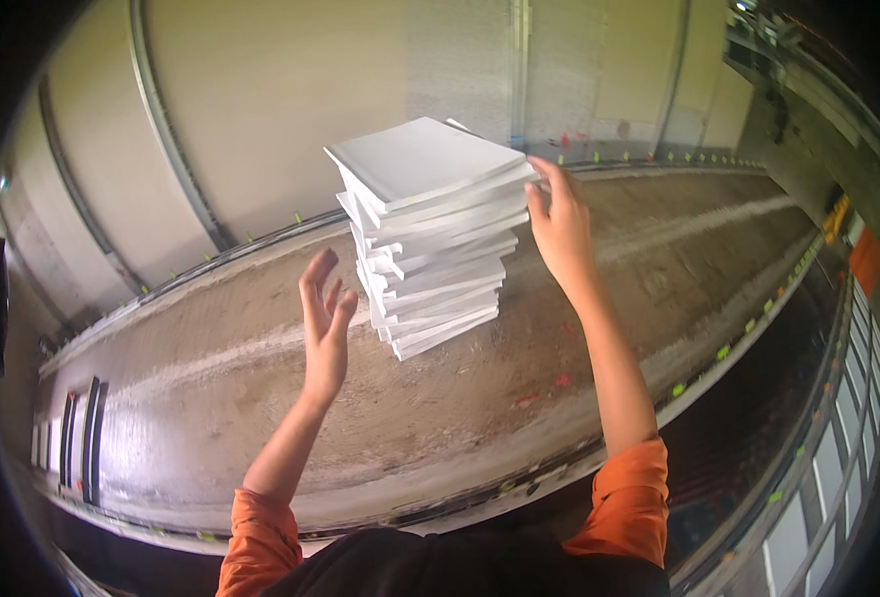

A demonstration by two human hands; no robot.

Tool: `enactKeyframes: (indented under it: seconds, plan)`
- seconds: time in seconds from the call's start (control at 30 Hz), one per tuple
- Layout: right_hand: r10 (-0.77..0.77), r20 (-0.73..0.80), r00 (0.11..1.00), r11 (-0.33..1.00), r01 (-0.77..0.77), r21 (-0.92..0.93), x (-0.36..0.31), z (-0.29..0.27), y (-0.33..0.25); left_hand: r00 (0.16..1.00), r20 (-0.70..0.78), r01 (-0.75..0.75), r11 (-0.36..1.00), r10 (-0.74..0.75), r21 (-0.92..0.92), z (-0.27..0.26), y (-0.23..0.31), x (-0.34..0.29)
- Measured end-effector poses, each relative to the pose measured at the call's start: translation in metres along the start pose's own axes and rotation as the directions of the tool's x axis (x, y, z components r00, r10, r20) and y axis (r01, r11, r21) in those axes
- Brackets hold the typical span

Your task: The person repeatedly picks up white square tiles from a stack on a conveyor belt and places them into a wooden frame. They align each tile within the frame and then move the frame aside to make space for the next tile. The process is repeated continuously throughout the video.

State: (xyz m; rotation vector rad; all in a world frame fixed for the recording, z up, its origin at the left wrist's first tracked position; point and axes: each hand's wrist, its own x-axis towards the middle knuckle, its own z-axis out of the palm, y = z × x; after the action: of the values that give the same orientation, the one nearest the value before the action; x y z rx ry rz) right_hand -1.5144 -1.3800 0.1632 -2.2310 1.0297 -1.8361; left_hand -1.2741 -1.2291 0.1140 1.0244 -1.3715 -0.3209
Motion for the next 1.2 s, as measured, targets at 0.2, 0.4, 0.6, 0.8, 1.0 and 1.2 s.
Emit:
enactKeyframes:
  seconds: [0.2,0.4,0.6,0.8,1.0,1.2]
  plan:
    - [-0.007,0.210,0.978,0.985,0.043,-0.168,0.048,0.031,0.039,0.994,-0.103,0.032,0.842,0.028,0.539,0.049,0.007,0.062]
    - [-0.083,0.194,0.977,0.997,0.083,0.010,0.046,0.043,0.057,0.970,-0.230,0.181,0.392,0.082,0.902,0.081,0.011,0.073]
    - [-0.125,0.044,0.991,0.990,0.122,0.070,0.046,0.050,0.062,0.914,-0.407,0.340,0.551,-0.001,0.762,0.096,0.009,0.083]
    - [-0.102,-0.056,0.993,0.972,0.111,0.209,0.044,0.041,0.028,0.785,-0.562,0.425,0.887,-0.262,0.181,0.094,0.009,0.087]
    - [-0.157,-0.110,0.982,0.870,0.190,0.455,0.033,0.034,-0.037,0.740,-0.620,0.223,0.965,-0.261,-0.141,0.059,0.021,0.055]
    - [-0.183,0.048,0.982,0.653,0.085,0.753,-0.030,0.083,-0.138,0.612,-0.778,-0.064,0.971,-0.143,-0.229,-0.044,0.085,-0.026]
